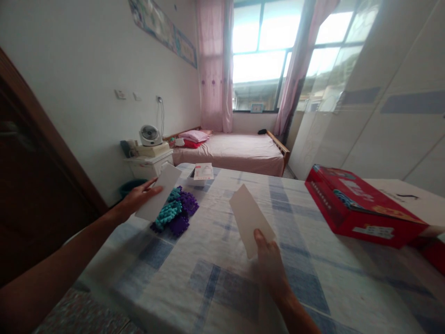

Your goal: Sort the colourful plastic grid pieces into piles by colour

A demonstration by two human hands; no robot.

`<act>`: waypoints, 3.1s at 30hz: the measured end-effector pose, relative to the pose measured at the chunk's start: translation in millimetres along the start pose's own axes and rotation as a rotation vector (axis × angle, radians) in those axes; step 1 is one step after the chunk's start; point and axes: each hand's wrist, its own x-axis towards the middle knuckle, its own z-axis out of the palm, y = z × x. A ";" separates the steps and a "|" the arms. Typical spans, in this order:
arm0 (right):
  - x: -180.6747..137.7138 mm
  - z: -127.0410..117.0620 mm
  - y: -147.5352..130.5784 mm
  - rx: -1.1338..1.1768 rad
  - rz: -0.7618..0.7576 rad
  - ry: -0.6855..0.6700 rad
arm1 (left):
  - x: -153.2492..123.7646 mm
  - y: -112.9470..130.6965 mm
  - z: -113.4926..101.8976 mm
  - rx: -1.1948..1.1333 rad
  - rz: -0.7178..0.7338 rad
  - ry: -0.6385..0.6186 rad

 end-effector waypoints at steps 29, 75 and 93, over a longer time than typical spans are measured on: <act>-26.2 18.7 -7.5 -0.272 -0.707 0.023 | -82.3 31.1 167.0 -1.092 -0.315 -0.582; 165.8 137.8 -98.6 -0.838 -0.424 -0.041 | -78.4 4.5 221.5 -0.808 -0.063 -0.278; 177.8 176.2 -88.8 -0.822 -0.463 -0.100 | -73.2 7.3 219.2 -0.808 -0.101 -0.287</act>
